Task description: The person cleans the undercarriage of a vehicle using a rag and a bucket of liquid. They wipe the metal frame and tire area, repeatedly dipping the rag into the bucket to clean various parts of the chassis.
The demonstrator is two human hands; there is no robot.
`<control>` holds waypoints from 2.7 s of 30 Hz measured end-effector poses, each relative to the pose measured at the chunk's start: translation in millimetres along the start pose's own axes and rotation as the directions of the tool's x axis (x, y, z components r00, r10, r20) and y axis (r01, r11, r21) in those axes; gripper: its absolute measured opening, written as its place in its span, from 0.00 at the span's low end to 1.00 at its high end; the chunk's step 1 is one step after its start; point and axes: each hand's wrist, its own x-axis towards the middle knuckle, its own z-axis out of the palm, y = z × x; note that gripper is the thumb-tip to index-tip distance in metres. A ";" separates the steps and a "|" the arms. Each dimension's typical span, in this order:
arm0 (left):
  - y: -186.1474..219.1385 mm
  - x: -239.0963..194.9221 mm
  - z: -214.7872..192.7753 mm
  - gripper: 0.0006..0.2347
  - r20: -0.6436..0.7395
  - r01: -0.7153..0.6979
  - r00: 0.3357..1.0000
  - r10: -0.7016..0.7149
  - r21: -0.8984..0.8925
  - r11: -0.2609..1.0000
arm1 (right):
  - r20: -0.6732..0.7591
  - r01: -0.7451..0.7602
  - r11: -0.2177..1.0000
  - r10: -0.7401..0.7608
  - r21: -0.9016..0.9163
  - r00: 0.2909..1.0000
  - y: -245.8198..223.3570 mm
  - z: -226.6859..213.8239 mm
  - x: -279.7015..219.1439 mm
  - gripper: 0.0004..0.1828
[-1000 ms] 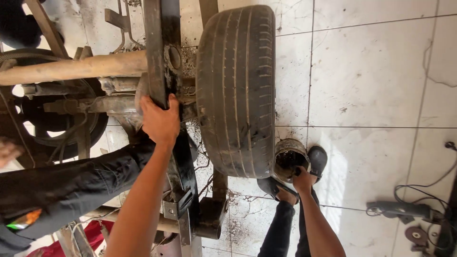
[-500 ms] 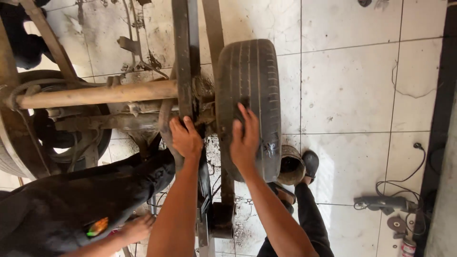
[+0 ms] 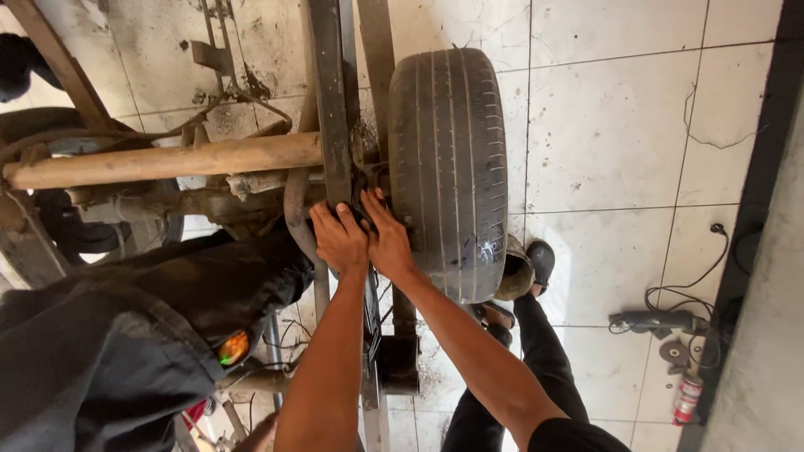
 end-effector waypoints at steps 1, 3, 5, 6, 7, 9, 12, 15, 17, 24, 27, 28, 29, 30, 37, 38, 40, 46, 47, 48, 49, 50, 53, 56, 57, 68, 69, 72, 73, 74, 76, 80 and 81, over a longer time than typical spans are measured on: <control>-2.3 -1.7 0.4 0.21 0.001 0.006 1.000 -0.006 0.004 1.000 | 0.006 -0.004 1.000 0.004 0.001 1.000 -4.2 -0.3 0.5 0.38; -4.7 1.3 3.1 0.20 -0.021 -0.004 1.000 0.003 -0.051 0.999 | 0.042 0.019 0.999 -0.021 0.035 0.999 -12.9 -0.1 8.2 0.37; -3.0 3.6 2.7 0.19 0.002 0.035 0.999 -0.035 -0.044 0.998 | 0.018 0.052 0.998 -0.053 0.040 0.998 -17.6 1.5 32.6 0.36; -3.5 2.6 2.5 0.19 0.031 0.081 0.996 -0.080 -0.038 0.996 | -0.002 0.080 0.996 -0.080 0.039 0.997 -19.0 2.5 42.5 0.35; -0.1 1.5 -0.1 0.19 0.035 0.087 0.996 -0.086 -0.032 0.996 | 0.004 0.072 0.997 -0.072 0.040 0.997 -21.1 1.8 50.9 0.35; 5.6 -0.4 -5.0 0.18 0.008 0.010 1.000 -0.010 -0.012 1.000 | -0.043 0.130 0.991 -0.130 0.006 0.991 -24.6 1.8 67.8 0.34; 5.7 -1.2 -8.2 0.18 -0.006 -0.038 0.999 0.038 -0.048 0.998 | -0.064 0.116 0.992 -0.113 0.045 0.992 -34.9 -0.6 62.0 0.33; 15.8 -1.6 -10.2 0.18 0.017 -0.013 1.000 0.014 -0.089 0.996 | -0.032 0.015 0.994 -0.011 0.113 0.999 -26.3 -12.4 40.2 0.28; 15.5 -2.3 -9.8 0.17 0.007 -0.016 1.000 0.017 -0.098 0.995 | -0.031 -0.039 0.990 0.043 0.133 0.999 -29.4 -31.3 19.2 0.23; 18.6 -5.8 -12.2 0.17 0.003 0.018 1.000 -0.018 -0.049 0.999 | 0.023 -0.336 0.872 0.352 0.357 0.936 -2.5 -112.9 -93.1 0.15; 18.8 -5.3 -12.9 0.17 0.031 0.057 0.998 -0.056 -0.019 0.998 | 0.156 -0.461 0.385 0.608 0.800 0.779 5.6 -147.1 -140.5 0.14; 8.4 -2.8 -6.1 0.17 0.030 0.059 0.998 -0.058 -0.022 0.998 | 0.155 -0.461 0.388 0.607 0.798 0.779 12.8 -158.0 -153.0 0.14; -3.4 -1.5 0.2 0.17 0.010 0.029 1.000 -0.029 -0.011 1.000 | 0.086 -0.428 0.437 0.613 0.791 0.785 19.3 -167.5 -168.4 0.17; -15.2 -0.8 8.2 0.18 -0.010 0.000 1.000 0.000 0.001 1.000 | 0.018 -0.396 0.485 0.615 0.780 0.788 27.3 -177.5 -183.8 0.21; -13.5 -3.0 9.8 0.17 -0.067 -0.084 0.994 0.088 0.052 0.995 | -0.078 -0.396 0.389 0.788 0.831 0.610 167.6 -212.7 -251.1 0.23; -12.8 -0.5 10.2 0.17 -0.075 -0.090 0.993 0.093 0.039 0.995 | -0.010 -0.472 0.319 0.837 0.821 0.548 169.7 -215.3 -244.5 0.16; -15.7 1.1 7.8 0.16 -0.073 -0.098 0.992 0.100 0.032 0.995 | 0.061 -0.543 0.234 0.881 0.807 0.470 176.1 -212.8 -237.0 0.12; -17.7 0.6 9.2 0.16 -0.066 -0.077 0.994 0.082 0.073 0.994 | -0.190 -0.722 0.321 0.947 0.613 0.260 245.7 -194.5 -233.6 0.33; -17.1 0.2 8.1 0.16 -0.058 -0.075 0.995 0.079 0.069 0.995 | -0.261 -0.745 0.369 0.928 0.556 0.266 265.2 -190.2 -237.5 0.34; -16.8 -0.1 7.4 0.17 -0.050 -0.072 0.996 0.075 0.066 0.995 | -0.328 -0.765 0.412 0.904 0.495 0.274 285.1 -185.7 -241.4 0.35; -29.8 1.8 14.9 0.17 -0.046 -0.070 0.996 0.073 0.068 0.995 | -0.328 -0.768 0.408 0.905 0.494 0.270 296.4 -181.1 -244.1 0.35; -43.1 3.7 22.6 0.18 -0.080 -0.118 0.989 0.125 0.094 0.989 | -0.338 -0.744 0.413 0.903 0.525 0.264 308.1 -176.2 -246.8 0.30; -57.7 5.6 29.7 0.21 -0.117 -0.169 0.976 0.185 0.136 0.976 | -0.355 -0.760 0.397 0.905 0.515 0.233 314.9 -168.5 -243.4 0.22; -38.3 5.0 20.0 0.23 -0.082 -0.102 0.990 0.113 0.130 0.986 | -0.410 -0.839 0.374 0.889 0.396 0.203 332.4 -161.1 -245.4 0.19; -28.2 3.1 15.5 0.23 -0.038 -0.025 0.999 0.030 0.111 0.994 | -0.458 -0.876 0.368 0.866 0.311 0.201 341.6 -159.2 -250.6 0.19; -46.5 1.1 26.7 0.21 -0.086 -0.064 0.994 0.072 0.094 0.994 | -0.084 -0.808 0.224 0.973 0.544 0.213 354.7 -157.3 -281.4 0.28; -52.6 4.2 28.5 0.21 -0.119 -0.107 0.986 0.116 0.081 0.991 | -0.059 -0.806 0.352 0.927 0.475 0.370 327.2 -160.8 -273.7 0.33; -19.8 2.2 12.6 0.18 -0.121 -0.088 0.988 0.092 0.038 0.995 | -0.256 -0.563 0.801 0.511 -0.205 0.820 301.8 -170.4 -278.3 0.40; -14.3 1.0 8.6 0.18 -0.130 -0.087 0.987 0.091 0.037 0.996 | -0.252 -0.555 0.806 0.505 -0.206 0.826 296.3 -175.9 -280.9 0.40; -8.6 -0.6 5.2 0.16 -0.097 -0.053 0.994 0.056 0.032 0.998 | -0.236 -0.458 0.794 0.394 -0.399 0.888 291.6 -181.8 -283.5 0.40; -2.4 -2.8 2.0 0.15 -0.065 -0.022 0.998 0.024 0.021 1.000 | -0.202 -0.343 0.742 0.277 -0.577 0.939 235.5 -199.8 -271.9 0.41; 4.1 -3.5 0.0 0.15 -0.059 -0.017 0.998 0.018 0.020 1.000 | -0.342 -0.552 0.453 0.466 -0.700 0.816 55.6 -236.2 -181.5 0.21; 6.3 -4.4 -2.0 0.15 -0.051 -0.016 0.999 0.018 0.025 1.000 | -0.345 -0.485 0.397 0.373 -0.779 0.861 19.6 -241.3 -162.4 0.25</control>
